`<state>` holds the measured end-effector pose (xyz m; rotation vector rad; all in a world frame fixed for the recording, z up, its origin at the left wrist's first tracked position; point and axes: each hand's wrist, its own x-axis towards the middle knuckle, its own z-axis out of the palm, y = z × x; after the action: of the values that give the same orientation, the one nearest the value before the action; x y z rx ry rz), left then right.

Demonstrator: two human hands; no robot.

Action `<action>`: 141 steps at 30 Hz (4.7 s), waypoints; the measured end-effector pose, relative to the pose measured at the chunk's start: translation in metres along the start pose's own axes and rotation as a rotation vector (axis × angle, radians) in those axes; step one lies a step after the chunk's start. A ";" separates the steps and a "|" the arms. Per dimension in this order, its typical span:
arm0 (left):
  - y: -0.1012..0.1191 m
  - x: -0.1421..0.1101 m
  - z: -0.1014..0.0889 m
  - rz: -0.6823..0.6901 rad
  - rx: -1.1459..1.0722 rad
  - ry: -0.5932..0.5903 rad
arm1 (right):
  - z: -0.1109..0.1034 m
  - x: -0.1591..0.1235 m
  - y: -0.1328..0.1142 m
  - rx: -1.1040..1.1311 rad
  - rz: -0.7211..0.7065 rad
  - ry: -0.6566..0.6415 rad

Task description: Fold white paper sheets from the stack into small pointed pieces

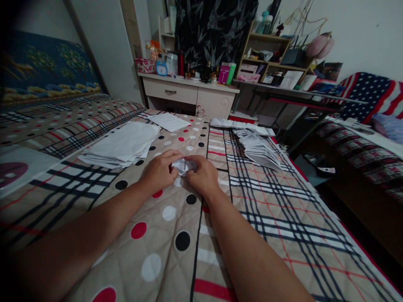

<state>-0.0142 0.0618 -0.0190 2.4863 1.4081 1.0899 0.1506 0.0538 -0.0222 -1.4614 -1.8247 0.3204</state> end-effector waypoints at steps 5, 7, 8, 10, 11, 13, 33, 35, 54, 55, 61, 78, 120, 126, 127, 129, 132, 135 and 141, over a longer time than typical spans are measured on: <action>0.004 -0.001 0.000 -0.028 0.030 -0.035 | 0.000 -0.001 -0.005 -0.158 -0.064 -0.029; 0.006 0.000 0.000 -0.008 0.052 -0.019 | -0.001 -0.001 -0.007 -0.215 -0.061 -0.034; 0.008 0.000 -0.001 0.007 0.061 -0.005 | -0.002 -0.002 -0.008 -0.236 -0.061 -0.027; 0.010 0.000 -0.002 0.029 0.066 0.032 | -0.003 -0.002 -0.010 -0.265 -0.076 -0.002; 0.011 0.000 -0.002 0.034 0.064 0.051 | -0.004 -0.003 -0.010 -0.279 -0.086 0.013; 0.013 0.000 -0.003 0.041 0.059 0.081 | -0.006 -0.003 -0.011 -0.315 -0.103 0.025; -0.004 0.004 0.003 -0.078 -0.010 0.030 | -0.002 0.003 -0.003 -0.046 0.118 0.042; -0.007 0.005 0.005 -0.057 -0.025 0.042 | -0.001 0.004 0.001 0.065 0.111 0.081; -0.006 0.002 -0.003 0.074 0.086 0.025 | 0.002 0.007 0.011 0.550 0.212 0.130; -0.009 0.003 -0.001 0.051 0.029 0.049 | 0.002 0.007 0.012 0.568 0.210 0.124; -0.022 0.006 0.010 -0.039 -0.370 0.154 | 0.001 0.008 0.010 0.768 0.220 0.064; -0.012 0.007 0.004 0.026 -0.359 0.269 | 0.000 0.007 0.003 0.960 0.201 -0.070; -0.018 0.008 0.004 -0.017 -0.341 0.248 | 0.001 0.004 0.006 0.354 -0.090 0.100; -0.017 0.007 0.006 0.154 -0.305 0.240 | 0.001 0.004 0.009 0.329 -0.192 0.183; -0.018 0.007 0.007 0.158 -0.300 0.244 | 0.001 0.005 0.010 0.328 -0.196 0.186; -0.019 0.007 0.008 0.172 -0.294 0.259 | 0.002 0.004 0.010 0.343 -0.194 0.197; -0.019 0.007 0.010 0.202 -0.300 0.289 | 0.003 0.004 0.009 0.360 -0.201 0.225; -0.017 0.006 0.011 0.187 -0.311 0.293 | 0.002 0.003 0.007 0.317 -0.243 0.251; -0.011 0.006 0.008 0.124 -0.356 0.293 | -0.002 0.002 0.002 0.266 -0.300 0.258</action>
<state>-0.0156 0.0749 -0.0263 2.2489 1.0088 1.6233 0.1533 0.0556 -0.0218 -0.9820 -1.6873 0.2045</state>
